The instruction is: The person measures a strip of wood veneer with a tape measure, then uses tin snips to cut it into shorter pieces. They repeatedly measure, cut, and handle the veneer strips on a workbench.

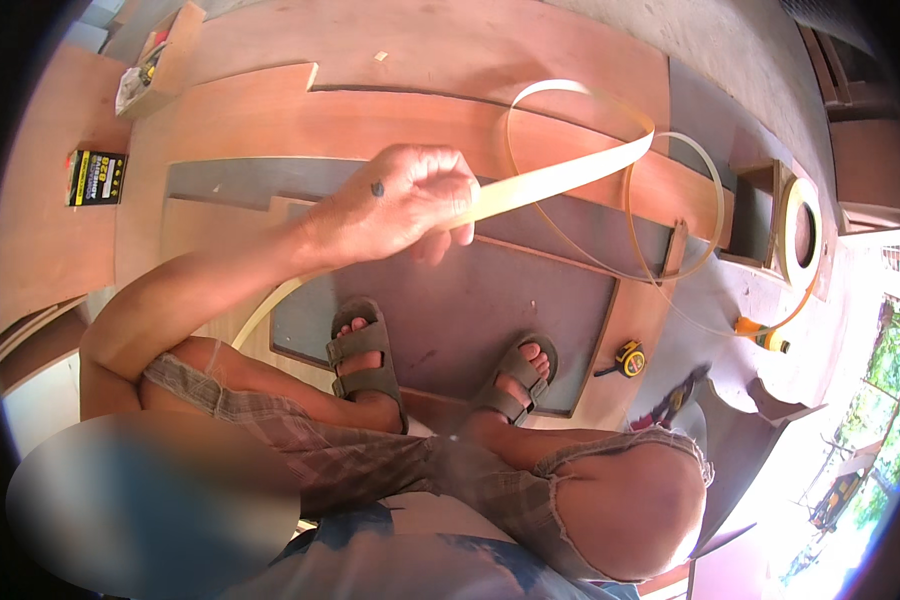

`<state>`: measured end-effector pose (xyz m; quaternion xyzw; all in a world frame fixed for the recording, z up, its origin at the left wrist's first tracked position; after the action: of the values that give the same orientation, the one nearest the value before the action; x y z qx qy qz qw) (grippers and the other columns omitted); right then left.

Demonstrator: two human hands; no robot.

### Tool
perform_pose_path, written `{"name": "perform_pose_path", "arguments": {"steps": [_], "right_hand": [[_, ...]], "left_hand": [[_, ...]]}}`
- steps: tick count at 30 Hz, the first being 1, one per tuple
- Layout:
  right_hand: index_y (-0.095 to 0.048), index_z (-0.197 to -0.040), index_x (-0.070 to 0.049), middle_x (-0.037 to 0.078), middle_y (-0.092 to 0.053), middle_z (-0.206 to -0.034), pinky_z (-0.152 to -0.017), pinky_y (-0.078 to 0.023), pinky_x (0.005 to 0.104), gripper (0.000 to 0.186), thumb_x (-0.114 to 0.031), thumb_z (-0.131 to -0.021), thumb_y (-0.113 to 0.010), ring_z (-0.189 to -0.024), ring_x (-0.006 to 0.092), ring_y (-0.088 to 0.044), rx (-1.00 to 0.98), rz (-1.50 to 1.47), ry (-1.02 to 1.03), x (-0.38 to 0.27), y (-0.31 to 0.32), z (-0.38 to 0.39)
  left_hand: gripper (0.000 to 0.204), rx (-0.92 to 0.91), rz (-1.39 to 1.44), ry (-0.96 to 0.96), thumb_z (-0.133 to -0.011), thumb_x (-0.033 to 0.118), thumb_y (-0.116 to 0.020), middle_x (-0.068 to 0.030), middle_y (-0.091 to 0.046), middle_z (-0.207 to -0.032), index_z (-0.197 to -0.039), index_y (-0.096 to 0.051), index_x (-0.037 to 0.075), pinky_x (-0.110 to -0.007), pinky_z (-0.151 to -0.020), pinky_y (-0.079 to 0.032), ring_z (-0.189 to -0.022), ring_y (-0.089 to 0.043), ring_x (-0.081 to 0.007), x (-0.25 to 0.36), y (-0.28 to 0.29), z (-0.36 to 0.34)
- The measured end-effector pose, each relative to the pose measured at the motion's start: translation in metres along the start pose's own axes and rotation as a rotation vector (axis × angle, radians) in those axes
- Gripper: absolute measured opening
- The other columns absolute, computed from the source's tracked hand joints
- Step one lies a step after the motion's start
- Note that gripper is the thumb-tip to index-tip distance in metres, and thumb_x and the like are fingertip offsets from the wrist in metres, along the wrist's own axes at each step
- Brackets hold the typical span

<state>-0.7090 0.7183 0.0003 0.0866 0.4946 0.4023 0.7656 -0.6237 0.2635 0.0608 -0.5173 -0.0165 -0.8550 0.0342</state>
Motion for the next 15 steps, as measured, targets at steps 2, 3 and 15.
{"name": "perform_pose_path", "arguments": {"steps": [2,3,15], "right_hand": [[-0.042,-0.146,-0.001,0.018,-0.060,-0.126,-0.097,-0.046,0.0380,0.073,-0.024,-0.085,-0.075,-0.112,0.0302,-0.060,-0.215,-0.014,0.026,-0.047,-0.022,0.000],[-0.042,-0.147,-0.001,0.018,-0.060,-0.126,-0.097,-0.046,0.0375,0.074,-0.024,-0.085,-0.075,-0.111,0.0299,-0.060,-0.320,-0.013,0.035,-0.067,-0.035,0.000],[-0.039,-0.150,-0.003,0.011,-0.060,-0.110,-0.090,-0.047,0.0311,0.071,-0.006,-0.083,-0.064,-0.101,0.0208,-0.060,-0.780,0.112,0.186,-0.155,-0.130,-0.007]], "left_hand": [[0.021,-0.023,0.017,-0.029,-0.106,0.020,-0.047,-0.0097,-0.065,-0.080,-0.098,-0.054,0.001,-0.026,-0.052,-0.050,-0.058,-0.060,-0.0106,0.003,0.000,-0.010],[0.022,-0.024,0.010,-0.039,-0.106,0.020,-0.048,-0.0093,-0.065,-0.080,-0.098,-0.054,0.002,-0.026,-0.052,-0.051,-0.057,-0.060,-0.0105,0.005,0.000,-0.016],[0.021,0.045,-0.059,-0.001,-0.106,0.018,-0.047,-0.0054,-0.062,-0.078,-0.095,-0.055,0.001,-0.025,-0.053,-0.049,-0.058,-0.057,-0.0081,-0.011,0.012,-0.030]]}}
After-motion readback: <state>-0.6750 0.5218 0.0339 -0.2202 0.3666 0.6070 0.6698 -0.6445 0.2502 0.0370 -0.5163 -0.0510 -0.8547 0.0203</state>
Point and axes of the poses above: each hand's wrist, its own z-axis away from the middle knuckle, its own y-axis out of the back of the hand, x = y × z, the point moved 6 cm from there along -z, towards the middle knuckle
